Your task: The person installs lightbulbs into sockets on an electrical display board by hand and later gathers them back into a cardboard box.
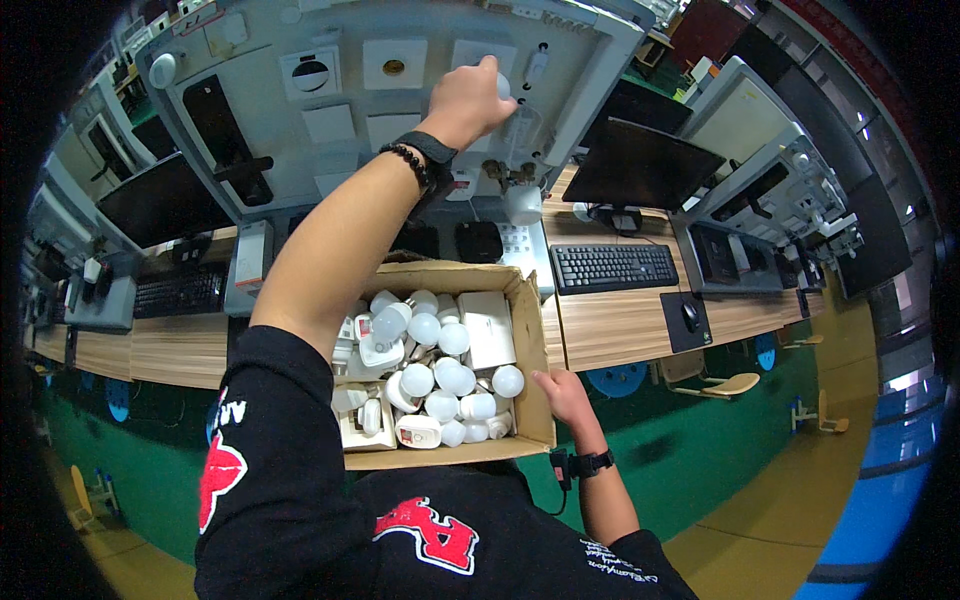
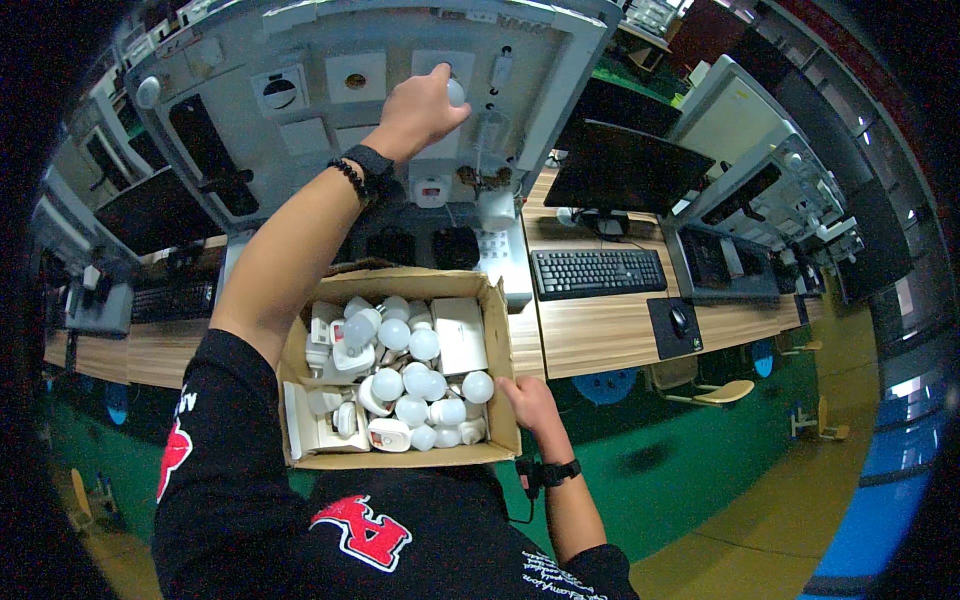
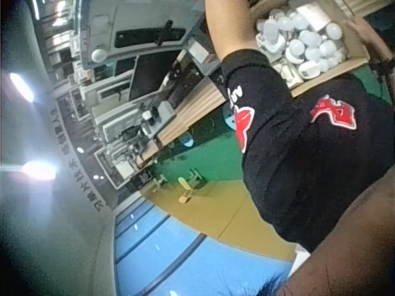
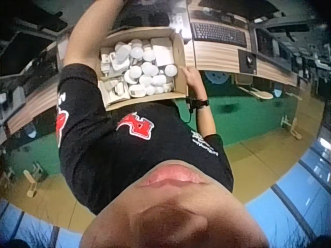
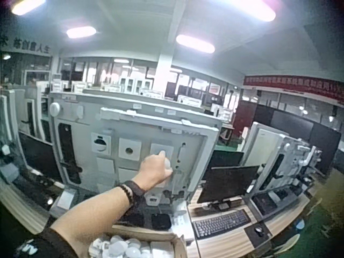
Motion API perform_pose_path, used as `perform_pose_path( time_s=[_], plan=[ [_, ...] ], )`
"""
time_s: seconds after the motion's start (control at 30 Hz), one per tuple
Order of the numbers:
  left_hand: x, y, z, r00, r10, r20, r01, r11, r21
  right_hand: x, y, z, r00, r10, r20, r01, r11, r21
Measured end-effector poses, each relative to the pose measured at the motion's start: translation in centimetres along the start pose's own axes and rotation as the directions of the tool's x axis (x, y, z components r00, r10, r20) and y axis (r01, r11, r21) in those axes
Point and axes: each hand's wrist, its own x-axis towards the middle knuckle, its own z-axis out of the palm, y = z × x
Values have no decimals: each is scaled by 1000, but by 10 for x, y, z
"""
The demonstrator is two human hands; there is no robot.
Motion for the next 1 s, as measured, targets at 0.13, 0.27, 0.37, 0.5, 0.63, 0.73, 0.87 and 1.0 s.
perform_pose_path(
  time_s=[0.13, 0.27, 0.37, 0.5, 0.63, 0.73, 0.87, 1.0],
  plan=[
    [-4, 10, 15, 901, -430, 53, 405, 792, -457, 0, 1, -3, 1000, 4, 3, -4, 1000, 14],
    [-12, 7, 34, 787, -496, 368, 474, 103, -875, 5, 0, 2, 999, -13, 47, 12, 1000, 25],
    [-17, 3, 41, 795, -334, 506, 372, -389, -843, 6, -2, 4, 998, 2, 61, -4, 1000, 28],
    [-19, -2, 45, 817, -147, 557, 395, -561, -728, 2, -5, 0, 999, -24, 30, 24, 1000, 10],
    [-10, -18, 26, 785, -277, 554, 541, -131, -831, 4, -5, 2, 999, -18, 39, 17, 1000, 23],
    [16, -31, -2, 843, -328, 425, 533, 415, -737, 7, 7, 6, 1000, 15, 21, -16, 1000, 22],
    [40, 1, -35, 811, -242, 533, 446, 845, -296, 10, 21, 8, 1000, 18, 12, -19, 997, 81],
    [71, -1, -2, 865, -106, 490, -62, 947, 315, 10, 17, 14, 1000, 7, 21, -9, 997, 74]
  ],
)
